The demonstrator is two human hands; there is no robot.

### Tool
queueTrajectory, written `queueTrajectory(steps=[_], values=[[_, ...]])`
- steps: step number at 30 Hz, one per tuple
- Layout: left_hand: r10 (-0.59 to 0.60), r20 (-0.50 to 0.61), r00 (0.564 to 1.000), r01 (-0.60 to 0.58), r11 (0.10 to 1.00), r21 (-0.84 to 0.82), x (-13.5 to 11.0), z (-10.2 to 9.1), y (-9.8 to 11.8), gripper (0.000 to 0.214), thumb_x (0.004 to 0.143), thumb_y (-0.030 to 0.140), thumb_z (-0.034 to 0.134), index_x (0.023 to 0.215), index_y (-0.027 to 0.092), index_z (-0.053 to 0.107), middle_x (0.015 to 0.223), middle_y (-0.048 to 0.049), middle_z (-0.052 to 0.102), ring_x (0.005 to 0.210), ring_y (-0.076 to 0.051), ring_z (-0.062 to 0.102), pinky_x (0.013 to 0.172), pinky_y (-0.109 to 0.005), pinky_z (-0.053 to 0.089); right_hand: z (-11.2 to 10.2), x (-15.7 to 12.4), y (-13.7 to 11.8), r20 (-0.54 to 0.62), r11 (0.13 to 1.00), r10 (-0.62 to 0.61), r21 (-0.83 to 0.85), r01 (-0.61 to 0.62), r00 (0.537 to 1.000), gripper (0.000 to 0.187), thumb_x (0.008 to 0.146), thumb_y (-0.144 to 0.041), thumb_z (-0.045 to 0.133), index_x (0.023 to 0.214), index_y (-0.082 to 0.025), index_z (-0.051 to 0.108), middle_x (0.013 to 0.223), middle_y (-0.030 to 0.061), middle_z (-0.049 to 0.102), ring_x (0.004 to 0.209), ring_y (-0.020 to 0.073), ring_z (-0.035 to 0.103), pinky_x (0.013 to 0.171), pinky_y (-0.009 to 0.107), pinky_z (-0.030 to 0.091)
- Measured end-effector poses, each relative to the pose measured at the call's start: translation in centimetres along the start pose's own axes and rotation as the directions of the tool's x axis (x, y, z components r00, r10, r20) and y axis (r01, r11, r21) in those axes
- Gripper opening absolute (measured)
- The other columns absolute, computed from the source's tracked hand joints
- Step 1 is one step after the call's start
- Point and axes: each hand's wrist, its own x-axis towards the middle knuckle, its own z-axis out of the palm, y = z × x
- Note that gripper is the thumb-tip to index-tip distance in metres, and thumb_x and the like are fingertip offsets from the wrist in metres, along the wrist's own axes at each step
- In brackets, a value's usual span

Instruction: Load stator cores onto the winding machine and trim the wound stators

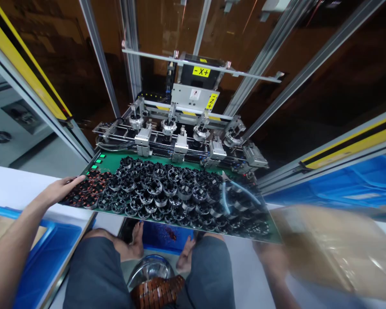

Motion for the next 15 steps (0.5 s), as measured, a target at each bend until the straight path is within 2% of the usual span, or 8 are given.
queueTrajectory(steps=[7,11,15], values=[[0.043,0.019,0.999,-0.044,0.998,0.040,1.0,0.0,-1.3,0.104,0.087,0.098,0.044,0.141,0.018,0.082,0.134,-0.0190,0.081,0.134,-0.052,0.072,0.114,-0.064,0.057,0.2,0.3,-0.1,0.032,1.000,0.011,-0.026,-0.010,0.999,0.060,0.108,-0.052,0.045,0.120,-0.009,0.084,0.105,0.0249,0.081,0.100,0.0363,0.079,0.081,0.041,0.058],[0.063,0.047,0.997,-0.066,0.995,0.074,1.6,-0.2,-1.9,0.102,0.089,0.097,0.043,0.143,0.020,0.082,0.133,-0.0192,0.081,0.130,-0.051,0.075,0.111,-0.065,0.059,0.1,0.4,-0.2,0.059,1.000,0.013,-0.026,-0.012,0.998,0.059,0.108,-0.052,0.044,0.118,-0.009,0.084,0.104,0.0235,0.081,0.098,0.0349,0.079,0.081,0.040,0.057],[0.087,0.022,0.996,-0.089,0.994,0.062,1.3,-0.2,-1.6,0.100,0.085,0.099,0.046,0.134,0.021,0.086,0.129,-0.0200,0.083,0.127,-0.050,0.076,0.110,-0.063,0.059,-0.2,0.2,-0.4,0.042,0.999,0.026,-0.021,-0.025,0.999,0.054,0.106,-0.050,0.049,0.121,-0.011,0.083,0.099,0.0204,0.081,0.096,0.0330,0.079,0.080,0.037,0.056]])
